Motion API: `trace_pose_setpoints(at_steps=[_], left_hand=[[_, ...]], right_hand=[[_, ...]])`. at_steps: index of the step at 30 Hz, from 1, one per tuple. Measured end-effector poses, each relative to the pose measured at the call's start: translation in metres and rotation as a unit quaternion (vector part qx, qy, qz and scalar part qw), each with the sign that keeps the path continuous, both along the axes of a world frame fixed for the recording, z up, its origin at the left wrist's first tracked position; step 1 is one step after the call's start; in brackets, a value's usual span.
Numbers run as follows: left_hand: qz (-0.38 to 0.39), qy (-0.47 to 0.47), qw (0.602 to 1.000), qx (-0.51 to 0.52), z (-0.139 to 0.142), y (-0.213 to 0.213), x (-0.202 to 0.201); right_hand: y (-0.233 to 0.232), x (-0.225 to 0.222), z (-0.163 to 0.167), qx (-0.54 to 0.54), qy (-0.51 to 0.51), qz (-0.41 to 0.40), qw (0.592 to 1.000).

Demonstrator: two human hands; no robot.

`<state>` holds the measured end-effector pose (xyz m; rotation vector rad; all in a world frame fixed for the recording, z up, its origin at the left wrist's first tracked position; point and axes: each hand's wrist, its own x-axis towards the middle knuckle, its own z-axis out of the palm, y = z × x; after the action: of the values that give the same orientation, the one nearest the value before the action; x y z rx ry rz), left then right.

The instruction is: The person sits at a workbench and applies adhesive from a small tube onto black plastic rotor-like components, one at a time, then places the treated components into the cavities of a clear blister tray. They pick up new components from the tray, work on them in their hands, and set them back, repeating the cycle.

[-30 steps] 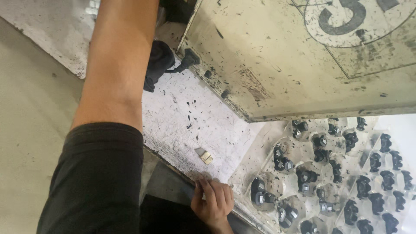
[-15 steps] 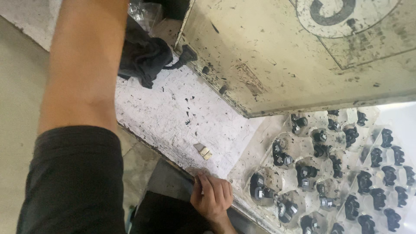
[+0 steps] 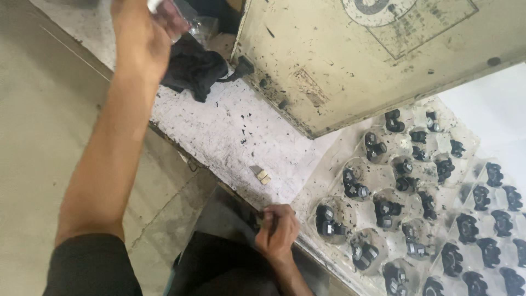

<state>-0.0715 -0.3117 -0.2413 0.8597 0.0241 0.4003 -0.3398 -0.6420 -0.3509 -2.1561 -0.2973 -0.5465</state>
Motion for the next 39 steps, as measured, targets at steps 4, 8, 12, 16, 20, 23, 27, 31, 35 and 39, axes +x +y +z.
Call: trace_pose_setpoints(at_steps=[4,8,12,16,20,23,27,31,35,39], left_hand=[[-0.108,-0.02,0.99,-0.087,-0.035,-0.043,-0.099],[-0.194,0.014,0.979,-0.062,-0.054,-0.115,-0.186],[-0.271,0.02,0.962,-0.039,-0.051,-0.181,-0.259],[-0.272,0.017,0.961,0.051,-0.063,-0.206,-0.301],[-0.249,0.012,0.962,0.114,-0.081,-0.218,-0.318],[-0.268,0.052,0.959,0.078,-0.083,-0.228,-0.321],[-0.259,0.014,0.946,0.195,-0.065,-0.22,-0.325],[-0.104,-0.113,0.893,0.422,-0.046,-0.191,-0.327],[-0.086,-0.259,0.769,0.577,-0.052,-0.171,-0.318],[-0.086,-0.399,0.684,0.604,-0.075,-0.159,-0.315]], right_hand=[[-0.011,-0.001,-0.006,0.322,0.187,-0.05,0.927],[-0.008,0.003,0.016,0.537,0.125,0.147,0.822],[-0.007,-0.006,0.051,0.488,0.11,0.106,0.86],[-0.02,-0.028,0.068,0.441,0.123,0.001,0.889],[-0.026,-0.053,0.061,0.455,0.103,0.003,0.885],[-0.028,-0.062,0.052,0.455,0.08,0.02,0.887],[-0.037,-0.071,0.048,0.493,0.068,0.024,0.867],[-0.054,-0.082,0.054,0.431,0.132,0.037,0.892],[-0.072,-0.101,0.057,0.449,0.345,0.144,0.812],[-0.081,-0.111,0.049,0.426,0.487,0.224,0.729]])
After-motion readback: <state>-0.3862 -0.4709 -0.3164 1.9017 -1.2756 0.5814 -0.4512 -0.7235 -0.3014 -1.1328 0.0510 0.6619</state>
